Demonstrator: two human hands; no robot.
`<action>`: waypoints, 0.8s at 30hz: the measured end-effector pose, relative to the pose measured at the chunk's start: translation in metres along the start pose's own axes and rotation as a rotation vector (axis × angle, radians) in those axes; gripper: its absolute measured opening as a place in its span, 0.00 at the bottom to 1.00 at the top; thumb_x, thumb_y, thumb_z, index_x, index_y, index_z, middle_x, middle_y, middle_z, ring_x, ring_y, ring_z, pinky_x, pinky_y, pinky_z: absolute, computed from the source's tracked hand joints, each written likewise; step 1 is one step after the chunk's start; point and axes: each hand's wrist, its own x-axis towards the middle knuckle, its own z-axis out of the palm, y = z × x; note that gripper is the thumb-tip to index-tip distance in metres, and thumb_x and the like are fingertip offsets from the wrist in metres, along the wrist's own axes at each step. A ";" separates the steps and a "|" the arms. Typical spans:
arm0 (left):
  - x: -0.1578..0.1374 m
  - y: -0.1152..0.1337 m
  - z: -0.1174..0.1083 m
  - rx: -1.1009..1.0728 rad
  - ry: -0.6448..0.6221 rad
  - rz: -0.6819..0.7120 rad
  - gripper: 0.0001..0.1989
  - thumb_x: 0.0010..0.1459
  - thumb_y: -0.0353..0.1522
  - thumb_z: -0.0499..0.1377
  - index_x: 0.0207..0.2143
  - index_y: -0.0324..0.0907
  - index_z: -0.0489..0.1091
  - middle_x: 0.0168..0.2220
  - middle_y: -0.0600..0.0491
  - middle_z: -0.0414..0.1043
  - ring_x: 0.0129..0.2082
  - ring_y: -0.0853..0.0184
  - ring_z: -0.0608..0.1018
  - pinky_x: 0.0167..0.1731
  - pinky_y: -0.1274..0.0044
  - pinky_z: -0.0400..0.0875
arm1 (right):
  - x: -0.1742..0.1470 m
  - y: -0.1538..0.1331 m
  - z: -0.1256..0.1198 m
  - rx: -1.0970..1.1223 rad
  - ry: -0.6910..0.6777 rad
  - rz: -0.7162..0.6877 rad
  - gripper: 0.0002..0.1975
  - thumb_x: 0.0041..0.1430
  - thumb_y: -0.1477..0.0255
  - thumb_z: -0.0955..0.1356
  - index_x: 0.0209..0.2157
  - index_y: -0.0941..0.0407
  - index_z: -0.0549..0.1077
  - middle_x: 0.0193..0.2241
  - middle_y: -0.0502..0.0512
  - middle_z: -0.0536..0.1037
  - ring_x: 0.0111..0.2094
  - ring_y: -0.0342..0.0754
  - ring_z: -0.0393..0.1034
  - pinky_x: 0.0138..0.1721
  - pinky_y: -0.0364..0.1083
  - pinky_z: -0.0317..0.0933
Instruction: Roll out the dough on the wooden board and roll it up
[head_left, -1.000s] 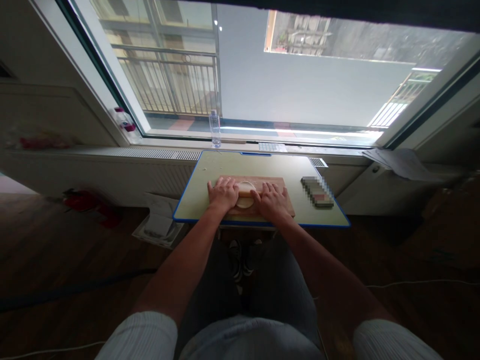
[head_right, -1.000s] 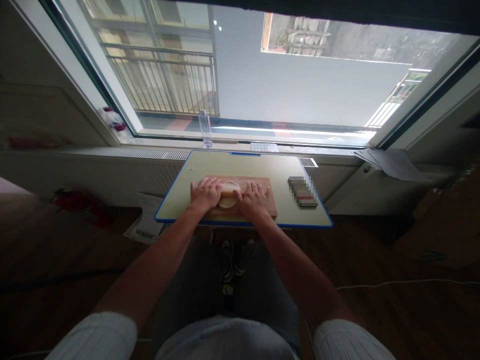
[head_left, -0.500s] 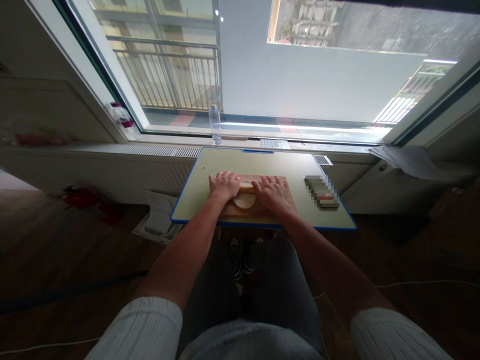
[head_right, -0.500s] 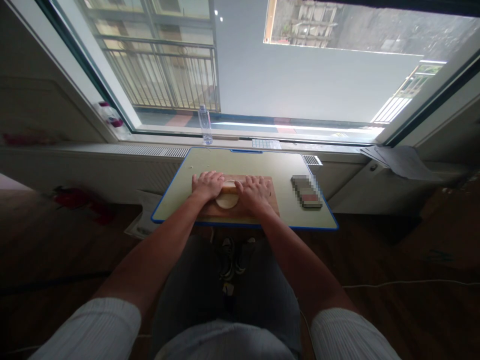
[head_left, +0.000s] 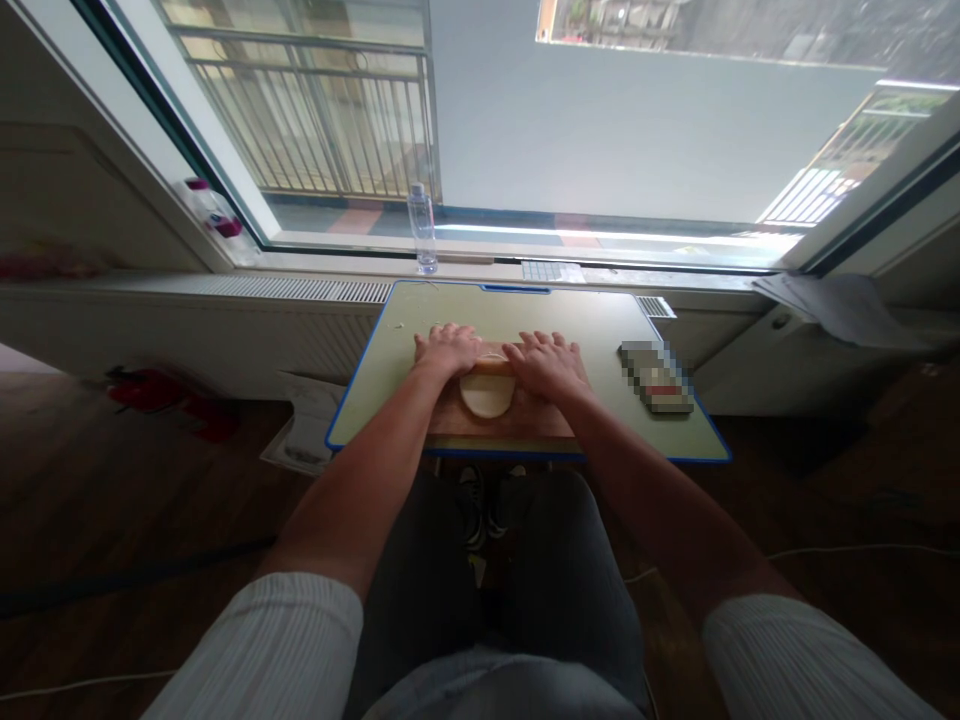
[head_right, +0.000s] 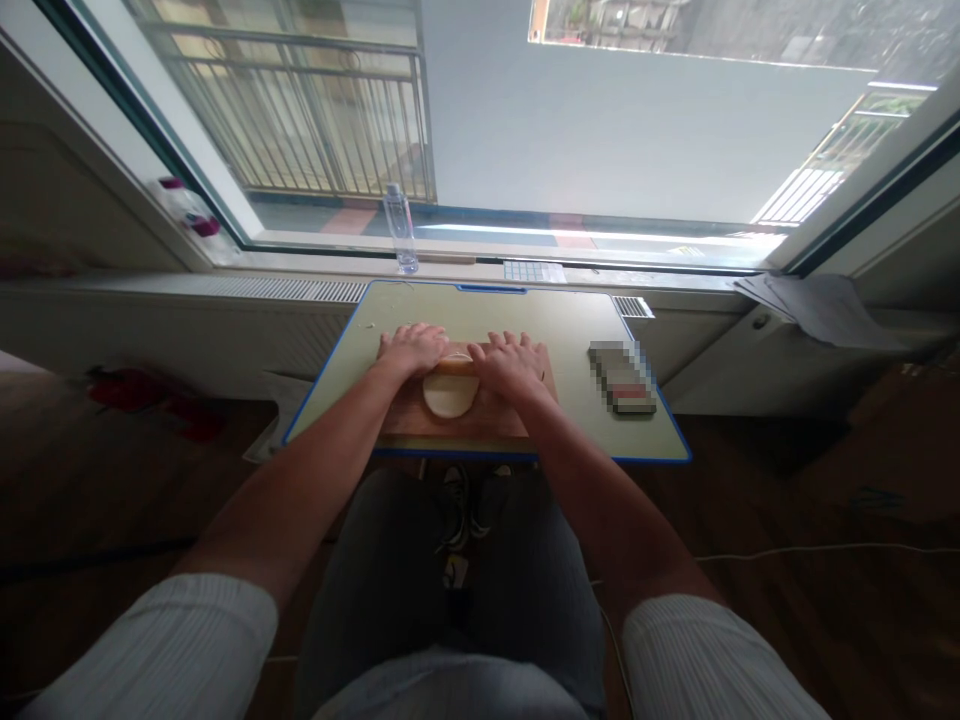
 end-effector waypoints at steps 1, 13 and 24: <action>0.002 0.000 0.000 -0.006 0.004 -0.001 0.31 0.72 0.48 0.42 0.70 0.57 0.68 0.77 0.49 0.61 0.73 0.45 0.63 0.70 0.40 0.54 | 0.003 0.001 0.000 0.011 -0.002 0.001 0.35 0.76 0.45 0.54 0.72 0.46 0.67 0.73 0.59 0.67 0.70 0.65 0.59 0.68 0.68 0.53; 0.025 0.003 -0.005 0.021 0.031 -0.006 0.28 0.73 0.46 0.44 0.66 0.53 0.73 0.72 0.44 0.68 0.69 0.45 0.69 0.69 0.42 0.58 | 0.039 0.009 0.007 0.143 -0.045 0.049 0.38 0.73 0.42 0.58 0.70 0.50 0.70 0.71 0.64 0.70 0.70 0.69 0.61 0.69 0.69 0.52; 0.043 0.003 -0.001 0.015 0.073 -0.033 0.29 0.73 0.45 0.42 0.64 0.49 0.74 0.69 0.40 0.70 0.68 0.45 0.71 0.68 0.43 0.58 | 0.067 0.013 0.009 0.199 -0.089 0.084 0.41 0.71 0.41 0.58 0.72 0.54 0.69 0.72 0.64 0.68 0.71 0.70 0.59 0.71 0.69 0.50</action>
